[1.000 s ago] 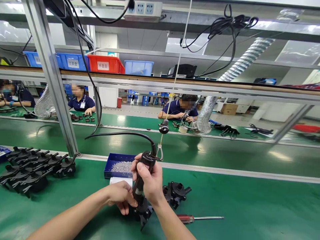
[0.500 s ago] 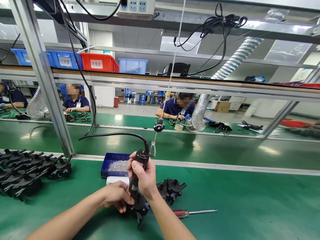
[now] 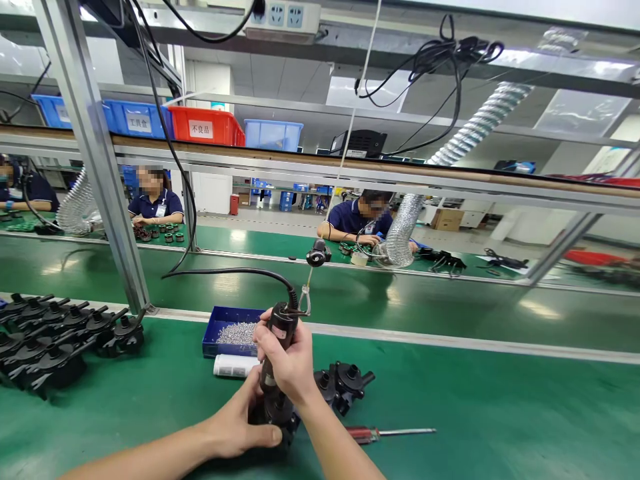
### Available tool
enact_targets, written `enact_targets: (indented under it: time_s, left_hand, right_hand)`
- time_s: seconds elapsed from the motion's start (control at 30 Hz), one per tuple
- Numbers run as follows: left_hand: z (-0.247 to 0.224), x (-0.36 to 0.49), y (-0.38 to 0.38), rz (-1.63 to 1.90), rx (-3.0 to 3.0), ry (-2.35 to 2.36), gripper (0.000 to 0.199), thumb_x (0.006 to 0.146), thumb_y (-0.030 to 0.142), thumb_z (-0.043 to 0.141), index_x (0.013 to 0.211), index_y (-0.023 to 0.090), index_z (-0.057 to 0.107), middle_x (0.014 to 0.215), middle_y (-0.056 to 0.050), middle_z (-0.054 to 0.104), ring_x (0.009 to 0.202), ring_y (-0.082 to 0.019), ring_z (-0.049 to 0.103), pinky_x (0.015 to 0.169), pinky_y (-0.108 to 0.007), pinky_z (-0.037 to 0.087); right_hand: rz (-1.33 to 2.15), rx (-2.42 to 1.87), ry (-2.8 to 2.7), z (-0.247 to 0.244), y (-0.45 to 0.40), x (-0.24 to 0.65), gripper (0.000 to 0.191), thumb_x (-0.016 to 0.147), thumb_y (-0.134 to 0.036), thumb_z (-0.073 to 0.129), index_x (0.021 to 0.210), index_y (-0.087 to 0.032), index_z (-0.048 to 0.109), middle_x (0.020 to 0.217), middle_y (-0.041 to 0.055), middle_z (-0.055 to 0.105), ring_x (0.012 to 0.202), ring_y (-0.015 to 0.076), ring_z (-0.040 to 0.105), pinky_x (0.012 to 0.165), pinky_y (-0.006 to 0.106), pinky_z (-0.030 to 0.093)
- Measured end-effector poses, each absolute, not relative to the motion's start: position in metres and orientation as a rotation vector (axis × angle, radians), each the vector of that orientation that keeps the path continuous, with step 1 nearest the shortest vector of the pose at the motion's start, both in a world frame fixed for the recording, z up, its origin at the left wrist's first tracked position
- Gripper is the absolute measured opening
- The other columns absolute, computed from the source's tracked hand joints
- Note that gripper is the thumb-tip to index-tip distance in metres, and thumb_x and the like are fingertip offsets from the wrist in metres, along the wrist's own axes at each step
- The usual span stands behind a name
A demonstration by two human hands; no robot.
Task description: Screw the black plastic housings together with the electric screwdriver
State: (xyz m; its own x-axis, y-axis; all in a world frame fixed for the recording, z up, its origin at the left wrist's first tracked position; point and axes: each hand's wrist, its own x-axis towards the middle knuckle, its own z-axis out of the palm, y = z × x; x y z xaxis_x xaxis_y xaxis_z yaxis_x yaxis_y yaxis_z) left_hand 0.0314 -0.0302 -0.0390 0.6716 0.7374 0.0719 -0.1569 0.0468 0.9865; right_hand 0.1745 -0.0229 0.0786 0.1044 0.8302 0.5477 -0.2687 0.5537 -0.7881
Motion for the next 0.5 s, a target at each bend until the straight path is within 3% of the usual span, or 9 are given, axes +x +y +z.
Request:
enact_targets:
  time_s: [0.13,0.23,0.33,0.4,0.5]
  left_hand:
    - [-0.036,0.024,-0.026,0.66,1.459,0.458,0.093,0.077,0.035,0.096,0.156,0.023,0.049,0.134,-0.01,0.068,0.123,-0.03,0.067,0.107,-0.044,0.053]
    - [-0.031,0.015,-0.014,0.599,1.556,0.432,0.119,0.075,0.044,0.098,0.171,0.026,0.029,0.151,-0.015,0.06,0.143,-0.036,0.058,0.123,-0.054,0.044]
    - [-0.032,0.013,-0.008,0.646,1.684,0.417,0.144,0.058,0.046,0.108,0.173,0.025,0.024,0.165,-0.02,0.046,0.158,-0.043,0.042,0.133,-0.059,0.03]
    - [-0.034,0.016,-0.008,0.709,1.75,0.384,0.144,0.053,0.041,0.11,0.171,0.023,0.029,0.166,-0.02,0.045,0.159,-0.045,0.04,0.136,-0.059,0.026]
    - [-0.034,0.022,-0.011,0.756,1.766,0.354,0.126,0.059,0.029,0.104,0.166,0.022,0.037,0.157,-0.016,0.053,0.152,-0.043,0.046,0.135,-0.059,0.029]
  right_hand:
    - [0.88,-0.53,-1.196,0.084,-0.031,0.182,0.023,0.097,-0.041,0.083,0.102,-0.023,0.07,0.076,0.0008,0.072,0.051,0.0132,0.06,0.05,0.027,0.049]
    - [0.866,-0.454,-1.144,0.086,-0.037,0.184,0.017,0.098,-0.037,0.082,0.102,-0.025,0.07,0.08,0.0004,0.072,0.053,0.0137,0.061,0.051,0.028,0.051]
    - [0.915,-0.411,-1.123,0.088,-0.041,0.181,0.016,0.098,-0.036,0.082,0.104,-0.026,0.07,0.079,-0.001,0.071,0.051,0.0131,0.06,0.051,0.027,0.05]
    - [0.961,-0.43,-1.134,0.088,-0.042,0.177,0.018,0.097,-0.037,0.082,0.105,-0.025,0.07,0.078,-0.0007,0.071,0.05,0.0124,0.06,0.051,0.027,0.049]
    - [1.004,-0.499,-1.154,0.087,-0.043,0.17,0.022,0.096,-0.04,0.082,0.104,-0.023,0.07,0.078,0.0006,0.072,0.051,0.0123,0.059,0.052,0.027,0.049]
